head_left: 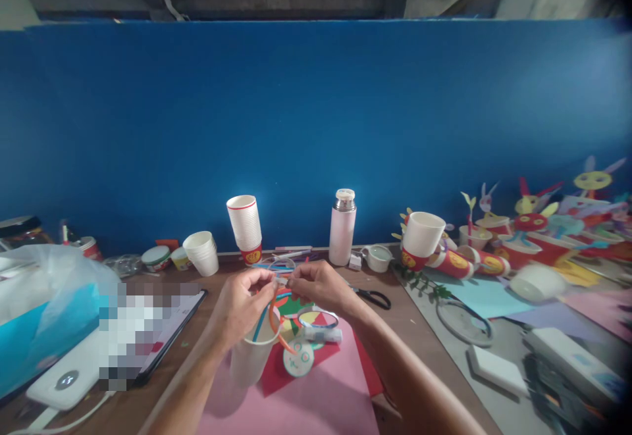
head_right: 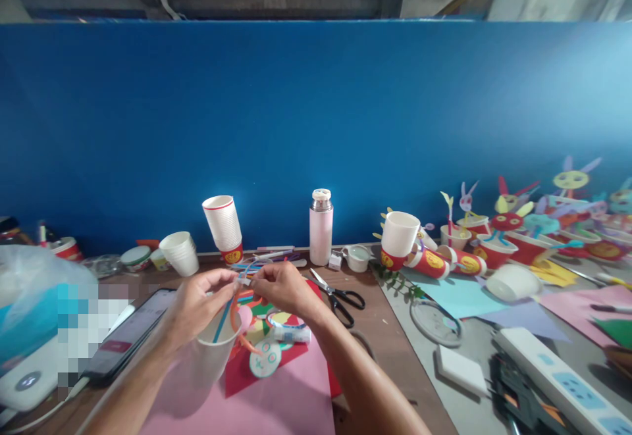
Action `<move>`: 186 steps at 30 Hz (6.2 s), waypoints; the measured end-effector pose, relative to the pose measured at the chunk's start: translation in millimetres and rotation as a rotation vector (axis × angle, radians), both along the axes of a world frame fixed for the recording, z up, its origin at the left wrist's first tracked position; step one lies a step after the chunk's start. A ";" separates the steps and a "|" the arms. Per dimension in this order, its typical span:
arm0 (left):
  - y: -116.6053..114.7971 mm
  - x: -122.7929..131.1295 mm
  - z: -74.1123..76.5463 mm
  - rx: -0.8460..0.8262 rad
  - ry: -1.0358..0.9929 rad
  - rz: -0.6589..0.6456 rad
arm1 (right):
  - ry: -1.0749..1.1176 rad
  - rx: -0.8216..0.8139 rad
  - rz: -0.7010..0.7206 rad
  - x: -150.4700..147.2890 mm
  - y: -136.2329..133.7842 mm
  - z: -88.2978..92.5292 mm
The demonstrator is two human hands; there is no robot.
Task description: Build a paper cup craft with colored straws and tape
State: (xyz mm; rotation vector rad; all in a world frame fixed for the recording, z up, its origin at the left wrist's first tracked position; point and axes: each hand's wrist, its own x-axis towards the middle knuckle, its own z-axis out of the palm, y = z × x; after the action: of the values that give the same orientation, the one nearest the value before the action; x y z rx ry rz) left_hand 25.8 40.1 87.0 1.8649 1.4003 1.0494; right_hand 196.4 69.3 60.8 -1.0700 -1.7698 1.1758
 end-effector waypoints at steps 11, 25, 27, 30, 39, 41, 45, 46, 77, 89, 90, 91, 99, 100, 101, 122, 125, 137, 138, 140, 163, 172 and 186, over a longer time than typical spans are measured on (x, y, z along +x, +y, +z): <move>0.0 3.9 -4.0 0.130 0.161 0.087 | 0.028 0.029 -0.023 -3.6 -11.2 14.7; -3.5 17.3 -17.5 0.498 0.463 0.173 | 0.011 0.103 -0.078 -7.2 -9.2 6.7; -3.4 19.2 -18.9 0.504 0.445 0.166 | 0.002 0.114 -0.093 -7.9 -9.4 7.1; -2.5 20.9 -20.5 0.491 0.401 0.140 | 0.001 0.121 -0.119 -8.8 -9.0 6.6; -4.0 21.1 -16.5 0.387 0.277 0.044 | -0.044 0.170 -0.184 -5.5 -4.8 2.2; -2.8 19.7 -15.5 0.360 0.200 0.004 | -0.043 0.177 -0.191 -4.1 -4.3 3.4; 0.7 10.3 -10.7 0.292 0.072 -0.045 | 0.024 0.163 -0.145 -2.4 -3.1 4.4; 1.2 6.8 -8.6 0.263 0.055 -0.032 | 0.051 0.149 -0.121 -2.3 -2.8 4.2; -3.9 0.8 -0.3 0.057 0.018 0.082 | 0.136 -0.013 0.029 -6.3 -13.5 15.9; -2.2 7.4 -8.5 0.408 0.395 0.157 | 0.062 0.106 -0.019 -8.0 -15.4 14.9; -2.3 8.4 -9.3 0.430 0.409 0.161 | 0.049 0.118 -0.029 -8.0 -15.4 14.7; -2.3 9.3 -10.2 0.451 0.418 0.164 | 0.041 0.126 -0.036 -8.1 -15.3 14.2; -1.3 12.4 -15.3 0.524 0.429 0.120 | -0.006 0.155 -0.086 -8.5 -14.6 10.2; -2.1 13.1 -14.8 0.519 0.424 0.110 | -0.019 0.169 -0.100 -8.5 -14.7 10.2; -3.1 14.0 -14.0 0.514 0.416 0.099 | -0.033 0.183 -0.115 -8.4 -14.7 10.3; 0.9 9.6 -11.7 0.152 -0.005 -0.101 | -0.142 0.233 -0.262 -0.8 -9.5 12.9; 1.9 5.0 -8.8 0.053 -0.112 -0.065 | -0.023 0.155 -0.149 -0.4 -8.9 12.7; 0.0 6.3 -4.5 -0.136 -0.362 -0.108 | 0.090 0.114 0.021 -2.4 -7.6 9.7; 0.2 5.9 -4.4 -0.121 -0.341 -0.100 | 0.088 0.111 0.022 -2.5 -7.9 9.8; 0.8 4.4 -4.7 -0.093 -0.301 -0.083 | 0.082 0.096 0.010 -2.8 -8.5 10.3; -4.3 9.3 -7.0 0.273 0.233 0.132 | 0.099 0.037 0.021 -4.8 -7.6 7.2; -4.0 13.8 -14.4 0.435 0.344 0.091 | 0.091 0.045 -0.026 -4.6 -8.9 7.4; -9.3 17.7 -9.9 0.461 0.317 0.000 | -0.007 0.162 -0.144 -4.0 -6.2 5.3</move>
State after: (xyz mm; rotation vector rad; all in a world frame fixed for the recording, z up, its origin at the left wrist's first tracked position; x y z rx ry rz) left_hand 43.5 30.9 77.1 2.4519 1.4119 1.1919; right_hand 192.4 63.2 66.1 -1.0862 -1.7305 0.9260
